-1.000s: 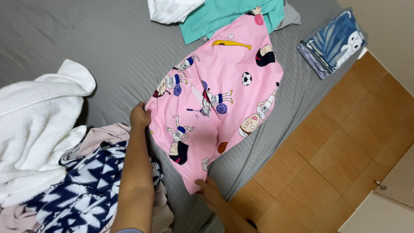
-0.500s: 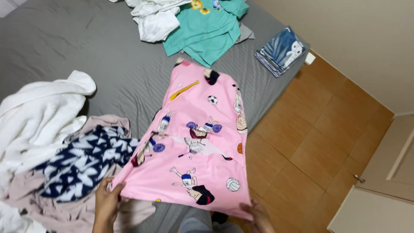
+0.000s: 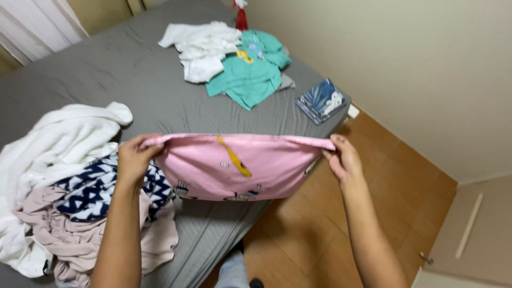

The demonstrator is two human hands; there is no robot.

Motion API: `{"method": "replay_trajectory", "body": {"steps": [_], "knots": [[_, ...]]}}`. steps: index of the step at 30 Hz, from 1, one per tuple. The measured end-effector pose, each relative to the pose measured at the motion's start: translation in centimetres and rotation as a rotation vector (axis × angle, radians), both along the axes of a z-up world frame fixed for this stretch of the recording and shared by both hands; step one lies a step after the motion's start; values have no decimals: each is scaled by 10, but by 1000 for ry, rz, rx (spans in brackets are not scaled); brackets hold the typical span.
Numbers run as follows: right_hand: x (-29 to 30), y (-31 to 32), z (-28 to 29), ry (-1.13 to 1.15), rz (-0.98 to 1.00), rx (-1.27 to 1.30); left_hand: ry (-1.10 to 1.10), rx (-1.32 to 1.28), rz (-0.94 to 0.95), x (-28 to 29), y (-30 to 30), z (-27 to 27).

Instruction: The person folds a pink t-shirt with cartoon graphics, then a teal t-shirt with a floral design, and finally a plain grey t-shirt. Each shirt is smoothed out, folded into a compact rectangle, and placed in a neat stack on the bed.

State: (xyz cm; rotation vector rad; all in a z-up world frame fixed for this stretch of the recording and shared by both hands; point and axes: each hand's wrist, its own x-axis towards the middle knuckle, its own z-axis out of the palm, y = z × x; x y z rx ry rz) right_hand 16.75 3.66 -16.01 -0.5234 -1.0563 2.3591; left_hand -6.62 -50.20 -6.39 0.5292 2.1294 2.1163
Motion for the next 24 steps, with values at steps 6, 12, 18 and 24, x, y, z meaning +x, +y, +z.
{"method": "replay_trajectory", "body": {"steps": [6,12,18,24], "knots": [[-153,79,126,-9,-86,177,84,-171,64,-134,62,105],[-217,86,254,-84,-262,501,386,-229,240,-209,74,185],[-170,52,331,39,-297,689,308,186,79,-167,54,233],[-58,22,291,167,-236,709,330,320,-5,-47,13,180]]}}
